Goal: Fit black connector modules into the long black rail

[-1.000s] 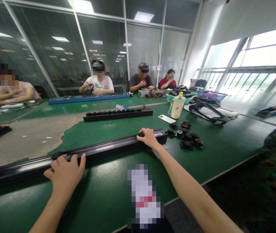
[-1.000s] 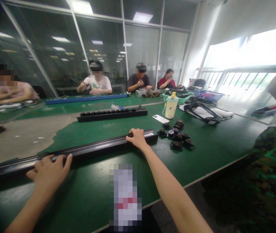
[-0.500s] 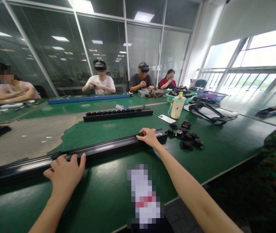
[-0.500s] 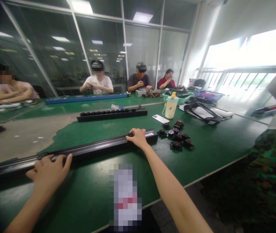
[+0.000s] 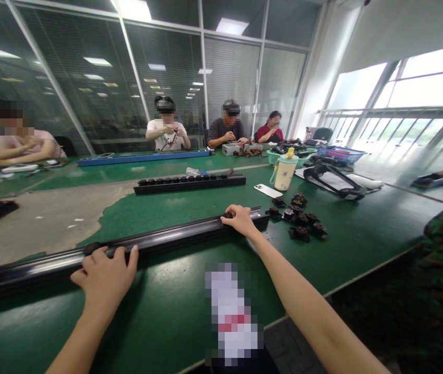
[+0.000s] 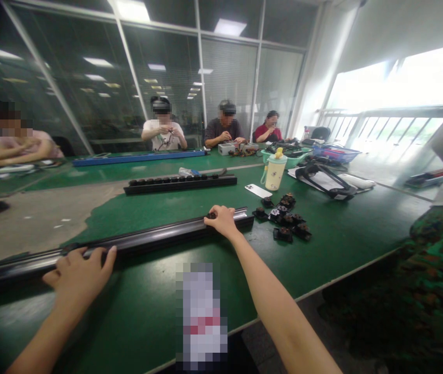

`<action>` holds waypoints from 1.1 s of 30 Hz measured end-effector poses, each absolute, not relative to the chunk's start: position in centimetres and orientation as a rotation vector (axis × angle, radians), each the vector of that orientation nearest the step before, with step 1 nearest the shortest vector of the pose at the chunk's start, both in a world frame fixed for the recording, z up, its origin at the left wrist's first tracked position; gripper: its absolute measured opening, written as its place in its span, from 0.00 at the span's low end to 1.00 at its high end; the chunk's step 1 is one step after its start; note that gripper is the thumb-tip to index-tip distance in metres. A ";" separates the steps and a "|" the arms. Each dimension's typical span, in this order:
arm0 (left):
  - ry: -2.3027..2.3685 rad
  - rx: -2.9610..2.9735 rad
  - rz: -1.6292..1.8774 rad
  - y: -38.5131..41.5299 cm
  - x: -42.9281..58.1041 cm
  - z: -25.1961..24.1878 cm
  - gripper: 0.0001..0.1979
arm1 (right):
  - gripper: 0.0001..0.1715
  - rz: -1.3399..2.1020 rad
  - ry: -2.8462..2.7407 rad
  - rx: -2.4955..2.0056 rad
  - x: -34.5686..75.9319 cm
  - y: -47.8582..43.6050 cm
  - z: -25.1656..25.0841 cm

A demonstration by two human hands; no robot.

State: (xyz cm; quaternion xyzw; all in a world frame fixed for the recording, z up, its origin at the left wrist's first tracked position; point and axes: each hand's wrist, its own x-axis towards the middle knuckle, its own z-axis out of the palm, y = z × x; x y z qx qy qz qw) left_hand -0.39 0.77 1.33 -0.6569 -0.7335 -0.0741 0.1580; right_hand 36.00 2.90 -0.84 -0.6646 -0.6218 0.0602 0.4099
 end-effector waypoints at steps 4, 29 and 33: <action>-2.063 -1.871 -0.220 0.7 -0.4 1.2 0.32 | 0.12 0.151 -1.551 -1.673 36.0 2.9 -0.7; -2.069 -1.855 -0.214 1.0 -0.6 0.9 0.33 | 0.16 0.164 -1.625 -1.651 36.9 2.9 -0.7; -2.066 -1.872 -0.210 0.9 -0.6 1.0 0.33 | 0.16 0.175 -1.590 -1.649 36.9 3.0 -0.9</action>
